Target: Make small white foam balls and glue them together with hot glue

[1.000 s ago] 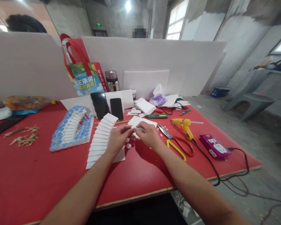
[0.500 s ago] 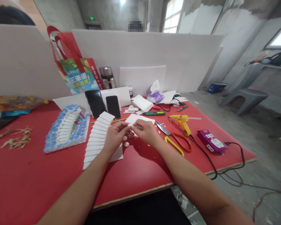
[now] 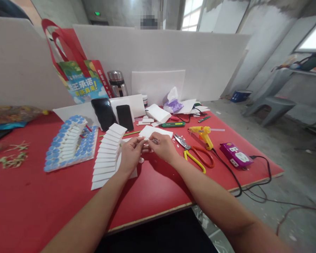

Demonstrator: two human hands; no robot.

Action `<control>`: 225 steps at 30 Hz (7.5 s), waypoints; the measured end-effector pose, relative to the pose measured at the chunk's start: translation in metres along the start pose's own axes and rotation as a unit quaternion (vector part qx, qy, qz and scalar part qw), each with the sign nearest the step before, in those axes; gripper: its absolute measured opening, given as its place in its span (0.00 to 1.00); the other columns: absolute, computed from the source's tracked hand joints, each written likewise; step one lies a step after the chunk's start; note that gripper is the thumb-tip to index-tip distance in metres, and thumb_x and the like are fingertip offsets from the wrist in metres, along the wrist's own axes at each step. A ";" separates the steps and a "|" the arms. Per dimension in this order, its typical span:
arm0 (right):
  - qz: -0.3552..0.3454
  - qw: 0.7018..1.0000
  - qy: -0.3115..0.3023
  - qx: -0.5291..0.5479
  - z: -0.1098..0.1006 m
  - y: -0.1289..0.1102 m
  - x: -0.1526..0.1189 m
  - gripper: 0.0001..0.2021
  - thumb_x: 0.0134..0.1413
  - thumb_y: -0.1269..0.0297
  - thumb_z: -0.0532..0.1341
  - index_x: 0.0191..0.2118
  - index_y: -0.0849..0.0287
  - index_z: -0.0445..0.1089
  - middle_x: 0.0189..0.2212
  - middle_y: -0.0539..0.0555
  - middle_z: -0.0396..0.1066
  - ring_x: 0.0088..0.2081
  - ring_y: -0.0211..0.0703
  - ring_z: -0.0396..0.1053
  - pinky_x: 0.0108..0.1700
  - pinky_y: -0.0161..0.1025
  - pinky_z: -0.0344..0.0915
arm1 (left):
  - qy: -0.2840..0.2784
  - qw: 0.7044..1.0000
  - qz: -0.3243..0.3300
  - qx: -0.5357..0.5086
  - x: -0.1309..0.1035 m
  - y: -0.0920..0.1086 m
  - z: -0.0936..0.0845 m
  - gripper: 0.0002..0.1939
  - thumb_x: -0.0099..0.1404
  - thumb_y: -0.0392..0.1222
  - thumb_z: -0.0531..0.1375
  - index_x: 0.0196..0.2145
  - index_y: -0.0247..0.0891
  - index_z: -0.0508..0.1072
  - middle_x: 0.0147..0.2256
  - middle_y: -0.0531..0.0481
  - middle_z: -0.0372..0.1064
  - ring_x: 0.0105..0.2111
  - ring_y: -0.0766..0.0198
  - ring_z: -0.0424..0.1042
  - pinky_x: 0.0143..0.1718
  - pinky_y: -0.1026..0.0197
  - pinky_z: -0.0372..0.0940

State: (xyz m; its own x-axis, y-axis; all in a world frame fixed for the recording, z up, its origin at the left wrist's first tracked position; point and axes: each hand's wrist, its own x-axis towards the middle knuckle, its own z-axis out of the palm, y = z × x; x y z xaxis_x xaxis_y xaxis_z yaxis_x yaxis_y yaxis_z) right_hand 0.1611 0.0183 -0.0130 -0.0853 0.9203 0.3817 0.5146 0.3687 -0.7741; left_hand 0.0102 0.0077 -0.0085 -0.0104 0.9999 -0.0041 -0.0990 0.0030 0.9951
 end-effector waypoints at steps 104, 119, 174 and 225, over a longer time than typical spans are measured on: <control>0.149 0.928 -0.162 0.301 -0.012 -0.002 0.006 0.16 0.60 0.51 0.69 0.34 0.62 0.76 0.22 0.49 0.72 0.20 0.35 0.64 0.24 0.35 0.60 | -0.093 0.995 -0.032 -0.021 0.012 0.009 -0.016 0.24 0.50 0.52 0.78 0.37 0.35 0.77 0.22 0.52 0.71 0.17 0.68 0.62 0.13 0.65 0.64; 0.025 0.993 -0.057 0.095 -0.014 -0.005 0.005 0.11 0.65 0.66 0.65 0.30 0.60 0.77 0.23 0.49 0.76 0.27 0.38 0.71 0.34 0.35 0.64 | -0.107 0.991 -0.059 -0.049 0.010 0.005 -0.013 0.23 0.53 0.52 0.76 0.39 0.35 0.76 0.22 0.52 0.70 0.18 0.69 0.61 0.12 0.66 0.62; 0.150 0.943 -0.081 0.286 -0.017 -0.018 0.003 0.12 0.61 0.63 0.70 0.28 0.60 0.73 0.22 0.49 0.76 0.20 0.36 0.72 0.24 0.32 0.69 | -0.079 0.997 -0.005 -0.006 0.009 0.008 -0.013 0.23 0.54 0.51 0.77 0.44 0.36 0.85 0.25 0.49 0.76 0.21 0.64 0.71 0.17 0.65 0.66; -0.023 0.997 -0.040 0.058 -0.021 -0.012 -0.001 0.08 0.58 0.71 0.64 0.29 0.56 0.68 0.24 0.48 0.73 0.28 0.39 0.69 0.33 0.36 0.61 | -0.092 0.996 -0.007 -0.019 0.006 0.015 -0.013 0.23 0.44 0.46 0.81 0.35 0.35 0.80 0.28 0.47 0.79 0.20 0.63 0.73 0.14 0.63 0.66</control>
State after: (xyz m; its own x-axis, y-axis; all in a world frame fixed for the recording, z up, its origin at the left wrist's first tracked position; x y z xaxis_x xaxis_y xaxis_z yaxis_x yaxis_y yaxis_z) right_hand 0.1727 0.0107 0.0063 -0.1768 0.9080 0.3799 0.4076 0.4189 -0.8114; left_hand -0.0047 0.0135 0.0046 0.1729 0.9849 0.0038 -0.1361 0.0200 0.9905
